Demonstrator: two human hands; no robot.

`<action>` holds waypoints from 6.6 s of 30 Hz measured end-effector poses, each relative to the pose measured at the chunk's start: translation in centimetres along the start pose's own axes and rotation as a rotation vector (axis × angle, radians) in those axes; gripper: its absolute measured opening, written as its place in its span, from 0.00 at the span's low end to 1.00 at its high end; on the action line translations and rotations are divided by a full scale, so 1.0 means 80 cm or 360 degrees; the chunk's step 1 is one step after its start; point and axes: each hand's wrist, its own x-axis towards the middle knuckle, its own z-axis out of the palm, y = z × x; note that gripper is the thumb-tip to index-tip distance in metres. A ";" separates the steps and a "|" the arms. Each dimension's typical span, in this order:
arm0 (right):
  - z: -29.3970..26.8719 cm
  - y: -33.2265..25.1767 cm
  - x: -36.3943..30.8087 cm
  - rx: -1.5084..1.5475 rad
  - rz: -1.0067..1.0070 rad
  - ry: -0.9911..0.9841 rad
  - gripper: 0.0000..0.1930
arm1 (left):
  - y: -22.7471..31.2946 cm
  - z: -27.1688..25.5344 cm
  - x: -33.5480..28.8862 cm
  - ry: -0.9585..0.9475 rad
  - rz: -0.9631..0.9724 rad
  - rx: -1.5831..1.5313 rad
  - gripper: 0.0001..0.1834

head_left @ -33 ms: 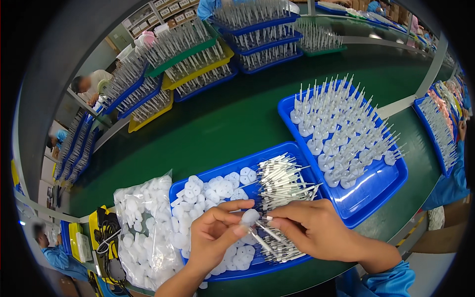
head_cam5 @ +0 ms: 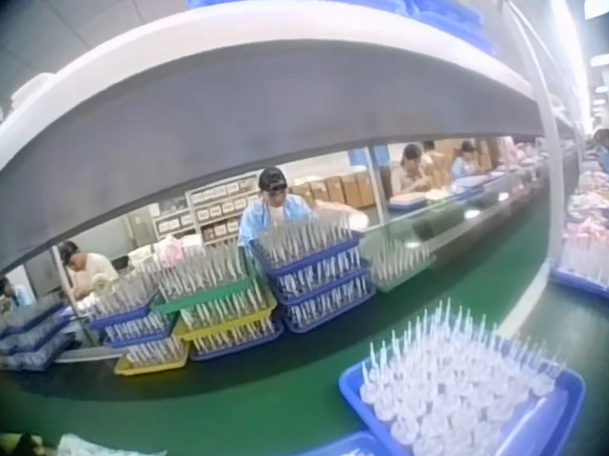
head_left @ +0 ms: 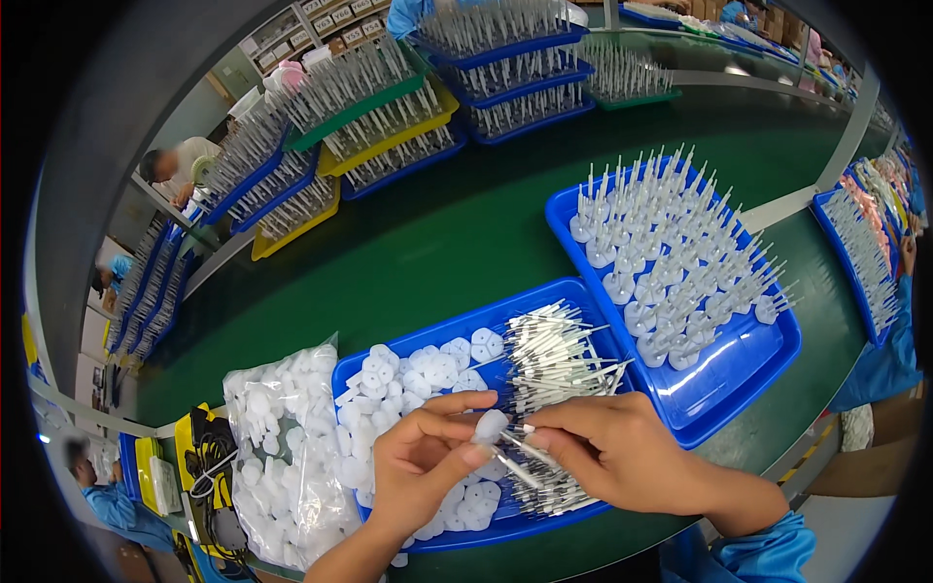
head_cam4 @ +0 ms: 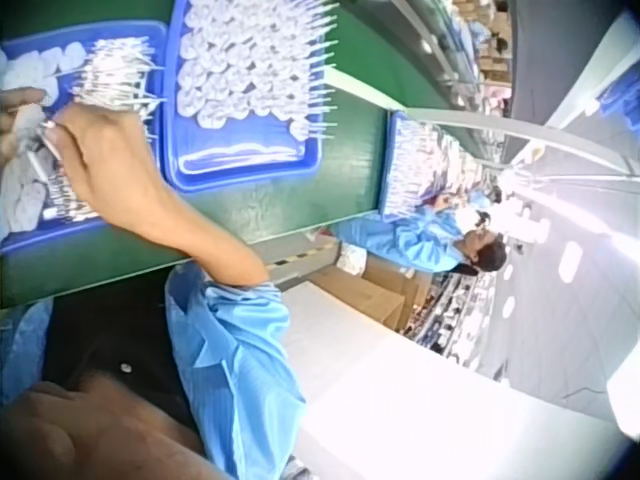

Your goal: The person assembles cotton swabs by inserting metal rods into white plastic caps. They pick up a cap from a blue tray, insert a rod from a bundle, and place the finished swab into a separate tray. The process is repeated continuously throughout the clip.

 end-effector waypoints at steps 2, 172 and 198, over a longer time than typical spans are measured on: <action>0.002 -0.003 -0.001 -0.0061 0.0041 -0.0028 0.07 | -0.003 0.001 -0.001 0.0003 0.0167 0.0223 0.13; -0.075 -0.007 -0.058 -0.1196 0.0267 0.0124 0.12 | 0.022 -0.013 0.007 0.0383 -0.0048 0.0673 0.13; 0.001 0.069 0.081 -0.1718 -0.0576 -0.0530 0.09 | 0.007 -0.026 0.016 0.0316 -0.0172 0.0196 0.14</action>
